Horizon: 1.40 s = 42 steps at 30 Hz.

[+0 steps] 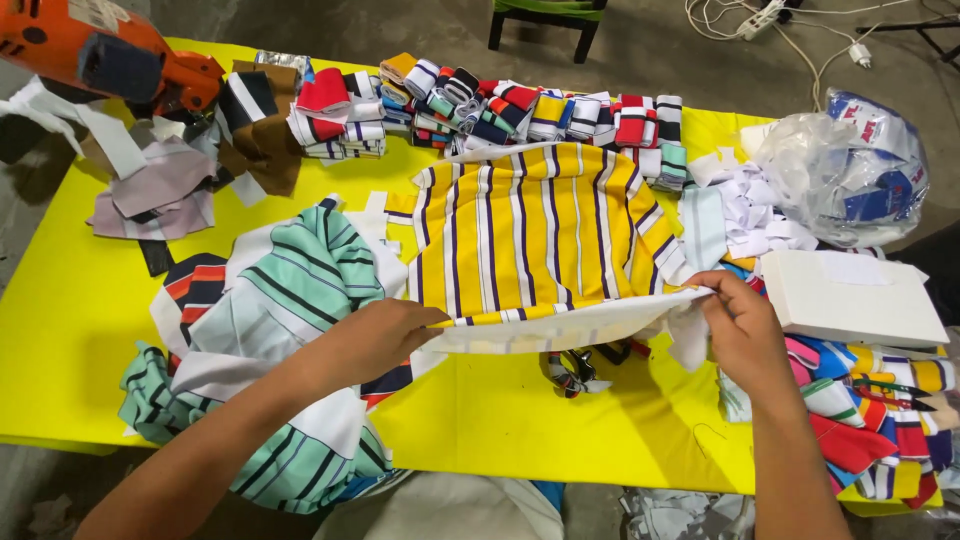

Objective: Trimming the edges of striped fabric pieces using large scissors on a work table.

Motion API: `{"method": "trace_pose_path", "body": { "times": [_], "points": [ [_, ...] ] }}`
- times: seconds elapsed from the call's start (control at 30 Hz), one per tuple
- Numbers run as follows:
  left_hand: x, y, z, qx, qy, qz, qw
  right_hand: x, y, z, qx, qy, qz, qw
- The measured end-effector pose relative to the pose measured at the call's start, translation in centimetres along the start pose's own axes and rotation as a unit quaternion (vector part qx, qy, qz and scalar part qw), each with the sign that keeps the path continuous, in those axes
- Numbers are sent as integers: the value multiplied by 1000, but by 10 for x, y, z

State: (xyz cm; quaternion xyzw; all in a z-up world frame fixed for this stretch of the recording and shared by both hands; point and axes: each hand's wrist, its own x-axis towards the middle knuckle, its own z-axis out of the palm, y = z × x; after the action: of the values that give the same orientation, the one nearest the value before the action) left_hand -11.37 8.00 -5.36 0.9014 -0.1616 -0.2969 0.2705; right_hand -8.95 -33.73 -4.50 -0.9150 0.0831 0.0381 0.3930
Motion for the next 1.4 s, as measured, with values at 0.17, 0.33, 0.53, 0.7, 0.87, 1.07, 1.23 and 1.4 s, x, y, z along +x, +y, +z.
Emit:
{"method": "trace_pose_path", "body": {
  "times": [0.17, 0.33, 0.53, 0.7, 0.87, 1.07, 1.23, 1.4],
  "points": [
    [8, 4, -31, 24, 35, -64, 997, 27, -45, 1, -82, -132, 79, 985],
    [34, 23, -90, -32, 87, -141, 986, 97, -49, -3, -199, -170, 49, 964],
    [42, 22, -109, -4, 532, 256, 807, 132, -52, -27, -144, 434, -472, 753],
    [46, 33, -69, -155, 348, 103, 919, 106, -10, 3, -143, 286, -363, 875],
    [76, -9, -37, -201, 268, 60, 940, 107, 44, 49, -140, 183, -216, 949],
    [105, -33, -10, -125, 191, 20, 973, 99, 47, 85, -130, 176, -150, 964],
    [103, -31, -3, -50, 172, 18, 984, 94, 54, 103, -164, 191, -238, 938],
    [75, 5, -28, -18, 122, -9, 992, 91, 31, 97, -240, 70, -190, 949]
  ]
}}
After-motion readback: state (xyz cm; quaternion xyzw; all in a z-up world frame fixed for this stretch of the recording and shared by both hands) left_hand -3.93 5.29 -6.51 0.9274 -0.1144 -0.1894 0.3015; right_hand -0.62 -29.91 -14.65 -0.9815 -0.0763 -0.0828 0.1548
